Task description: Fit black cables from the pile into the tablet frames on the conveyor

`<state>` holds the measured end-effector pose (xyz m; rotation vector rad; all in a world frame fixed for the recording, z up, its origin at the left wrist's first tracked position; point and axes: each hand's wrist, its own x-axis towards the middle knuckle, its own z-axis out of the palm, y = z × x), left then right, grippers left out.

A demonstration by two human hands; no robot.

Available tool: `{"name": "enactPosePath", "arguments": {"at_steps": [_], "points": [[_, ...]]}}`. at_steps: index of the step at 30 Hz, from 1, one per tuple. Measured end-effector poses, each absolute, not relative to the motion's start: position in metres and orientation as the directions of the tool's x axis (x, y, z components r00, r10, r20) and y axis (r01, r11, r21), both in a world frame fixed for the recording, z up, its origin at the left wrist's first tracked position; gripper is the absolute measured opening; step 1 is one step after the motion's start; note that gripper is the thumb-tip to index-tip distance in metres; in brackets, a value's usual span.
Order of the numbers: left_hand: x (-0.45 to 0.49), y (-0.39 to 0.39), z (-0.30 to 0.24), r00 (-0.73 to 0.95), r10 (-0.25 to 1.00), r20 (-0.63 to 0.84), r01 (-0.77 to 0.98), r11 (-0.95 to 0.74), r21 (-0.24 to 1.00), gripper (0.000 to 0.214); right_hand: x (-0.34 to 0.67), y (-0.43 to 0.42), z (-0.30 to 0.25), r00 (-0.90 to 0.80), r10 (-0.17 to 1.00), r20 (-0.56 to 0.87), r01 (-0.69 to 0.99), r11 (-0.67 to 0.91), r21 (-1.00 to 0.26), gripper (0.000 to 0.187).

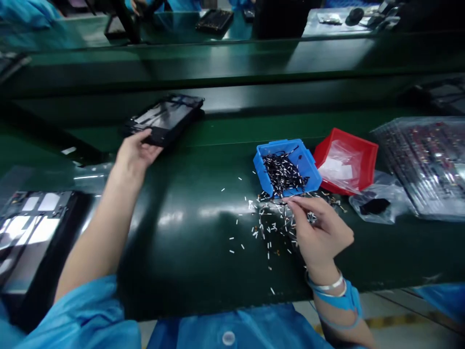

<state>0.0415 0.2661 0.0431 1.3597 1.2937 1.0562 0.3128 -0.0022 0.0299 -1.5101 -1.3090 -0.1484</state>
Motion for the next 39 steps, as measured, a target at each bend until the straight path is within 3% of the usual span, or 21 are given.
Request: {"name": "enactPosePath", "arguments": {"at_steps": [6,9,12,16,18,19,21,23,25,27,30,35,39], "points": [[0.044,0.094,0.051,-0.022,0.960,-0.278,-0.093,0.275,0.957,0.018,0.302,-0.006,0.032,0.457,0.632,0.625,0.638,0.257,-0.726,0.010],[0.037,0.013,0.047,0.049,0.890,-0.452,-0.288,0.446,0.847,0.027,0.296,-0.005,0.034,0.543,0.660,0.520,0.527,0.215,-0.823,0.005],[0.034,-0.045,0.034,0.250,0.801,-0.543,-0.348,0.598,0.722,0.029,0.290,-0.002,0.036,0.543,0.751,0.376,0.380,0.179,-0.907,0.007],[0.032,-0.083,0.018,0.624,0.546,-0.558,-0.298,0.827,0.477,0.033,0.276,0.003,0.043,0.367,0.897,0.248,0.281,0.147,-0.948,0.008],[0.026,-0.088,0.019,0.784,0.417,-0.460,-0.190,0.866,0.462,0.046,0.262,0.006,0.047,0.247,0.957,0.154,0.227,0.097,-0.969,0.008],[0.021,-0.086,0.022,0.836,0.369,-0.406,-0.123,0.848,0.515,0.048,0.253,0.008,0.049,0.183,0.978,0.103,0.201,0.065,-0.977,0.009],[0.008,-0.078,0.030,0.858,0.394,-0.328,-0.046,0.697,0.716,0.038,0.233,0.013,0.049,0.071,0.997,0.016,0.156,0.005,-0.988,0.013],[-0.007,-0.065,0.037,0.729,0.633,-0.261,-0.008,0.389,0.921,0.028,0.214,0.019,0.045,-0.009,0.998,-0.055,0.122,-0.054,-0.991,0.017],[-0.018,-0.047,0.036,0.441,0.895,-0.072,0.143,0.009,0.990,0.028,0.199,0.026,0.038,-0.049,0.994,-0.102,0.104,-0.097,-0.990,0.018],[-0.024,-0.028,0.029,0.277,0.948,0.155,0.389,-0.258,0.884,0.032,0.189,0.033,0.030,-0.052,0.992,-0.118,0.115,-0.111,-0.987,0.017],[-0.027,-0.004,0.014,0.382,0.884,0.270,0.590,-0.458,0.665,0.039,0.184,0.041,0.023,-0.018,0.994,-0.108,0.190,-0.102,-0.976,0.013],[-0.027,0.008,0.003,0.598,0.750,0.282,0.618,-0.656,0.434,0.045,0.188,0.049,0.024,-0.043,0.991,-0.129,0.351,-0.106,-0.930,0.012],[-0.027,0.008,0.001,0.656,0.701,0.280,0.607,-0.710,0.357,0.044,0.188,0.052,0.026,-0.087,0.986,-0.146,0.386,-0.102,-0.917,0.012]]}}
